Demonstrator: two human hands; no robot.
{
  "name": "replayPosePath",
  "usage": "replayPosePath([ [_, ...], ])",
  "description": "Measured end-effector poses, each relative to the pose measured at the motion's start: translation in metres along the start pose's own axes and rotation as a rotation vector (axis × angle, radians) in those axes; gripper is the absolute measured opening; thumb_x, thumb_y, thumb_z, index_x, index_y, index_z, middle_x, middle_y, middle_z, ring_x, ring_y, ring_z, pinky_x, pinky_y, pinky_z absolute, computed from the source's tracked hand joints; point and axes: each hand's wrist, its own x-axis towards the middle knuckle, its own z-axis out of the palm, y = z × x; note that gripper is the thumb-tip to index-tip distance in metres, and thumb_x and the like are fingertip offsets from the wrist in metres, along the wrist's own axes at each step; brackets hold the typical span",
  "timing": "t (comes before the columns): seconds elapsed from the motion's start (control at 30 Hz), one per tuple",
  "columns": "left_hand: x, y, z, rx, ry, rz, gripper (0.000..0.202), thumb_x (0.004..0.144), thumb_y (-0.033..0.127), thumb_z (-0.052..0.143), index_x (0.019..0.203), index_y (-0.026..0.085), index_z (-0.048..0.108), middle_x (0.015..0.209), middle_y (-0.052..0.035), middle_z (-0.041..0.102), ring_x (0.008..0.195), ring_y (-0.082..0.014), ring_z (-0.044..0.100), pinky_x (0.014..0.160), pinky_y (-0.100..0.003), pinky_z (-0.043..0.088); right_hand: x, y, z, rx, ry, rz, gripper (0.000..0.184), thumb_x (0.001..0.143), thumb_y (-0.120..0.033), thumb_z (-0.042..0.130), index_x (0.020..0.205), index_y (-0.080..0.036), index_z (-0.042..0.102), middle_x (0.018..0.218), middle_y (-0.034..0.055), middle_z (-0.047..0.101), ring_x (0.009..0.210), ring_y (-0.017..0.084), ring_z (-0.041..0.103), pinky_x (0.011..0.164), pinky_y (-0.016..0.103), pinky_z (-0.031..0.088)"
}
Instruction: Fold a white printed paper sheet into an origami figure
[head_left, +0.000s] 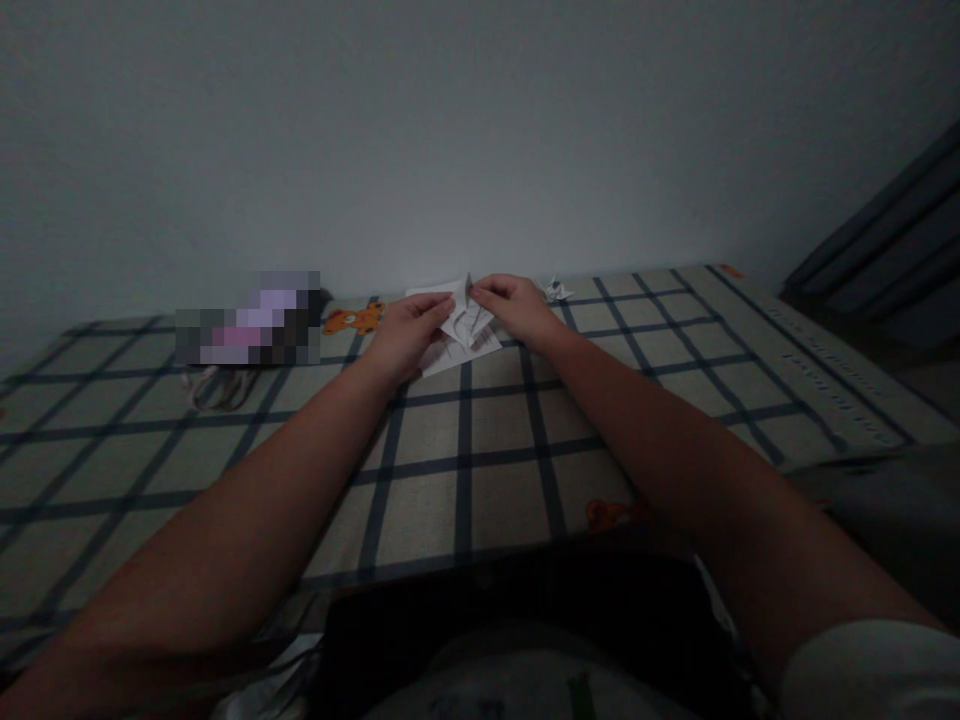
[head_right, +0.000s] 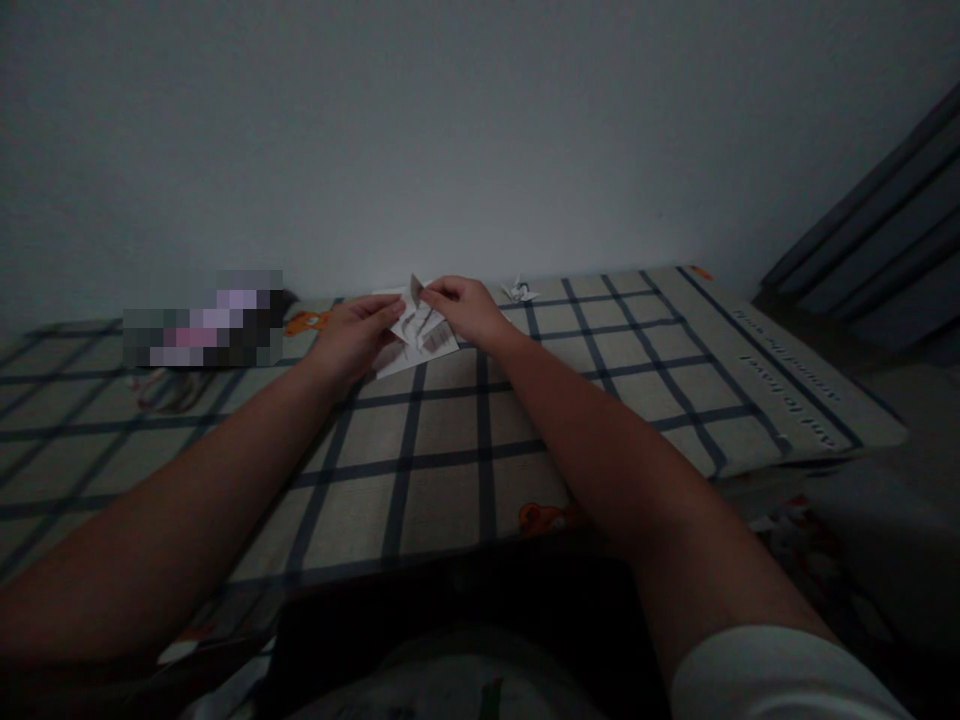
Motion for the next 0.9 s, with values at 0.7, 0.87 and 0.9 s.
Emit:
replayPosePath([
  [0.7, 0.0, 0.001, -0.003, 0.181, 0.053, -0.018, 0.041, 0.064, 0.052, 0.083, 0.08, 0.015, 0.073, 0.076, -0.0049, 0.069, 0.062, -0.0132, 0.059, 0.065, -0.028, 0.049, 0.0, 0.005, 0.003, 0.038, -0.052, 0.04, 0.018, 0.081, -0.033, 0.068, 0.082, -0.016, 0.064, 0.078, 0.0006, 0.065, 0.071, 0.012, 0.058, 0.068, 0.025, 0.045],
  [0.87, -0.001, 0.001, -0.001, 0.18, 0.052, -0.007, 0.041, 0.065, 0.052, 0.082, 0.081, 0.014, 0.073, 0.076, -0.005, 0.07, 0.063, -0.0132, 0.06, 0.064, -0.027, 0.05, 0.0, 0.003, 0.004, 0.035, -0.032, 0.058, 0.016, 0.082, -0.031, 0.067, 0.082, -0.015, 0.064, 0.077, 0.0005, 0.065, 0.069, 0.011, 0.057, 0.067, 0.025, 0.046],
  [0.9, -0.001, 0.001, -0.001, 0.184, 0.058, -0.001, 0.041, 0.065, 0.052, 0.082, 0.08, 0.015, 0.073, 0.075, -0.0046, 0.07, 0.063, -0.0131, 0.06, 0.064, -0.027, 0.05, 0.0, 0.002, 0.004, 0.036, -0.027, 0.065, 0.016, 0.082, -0.031, 0.067, 0.082, -0.016, 0.064, 0.077, 0.0005, 0.065, 0.069, 0.012, 0.057, 0.066, 0.025, 0.045],
])
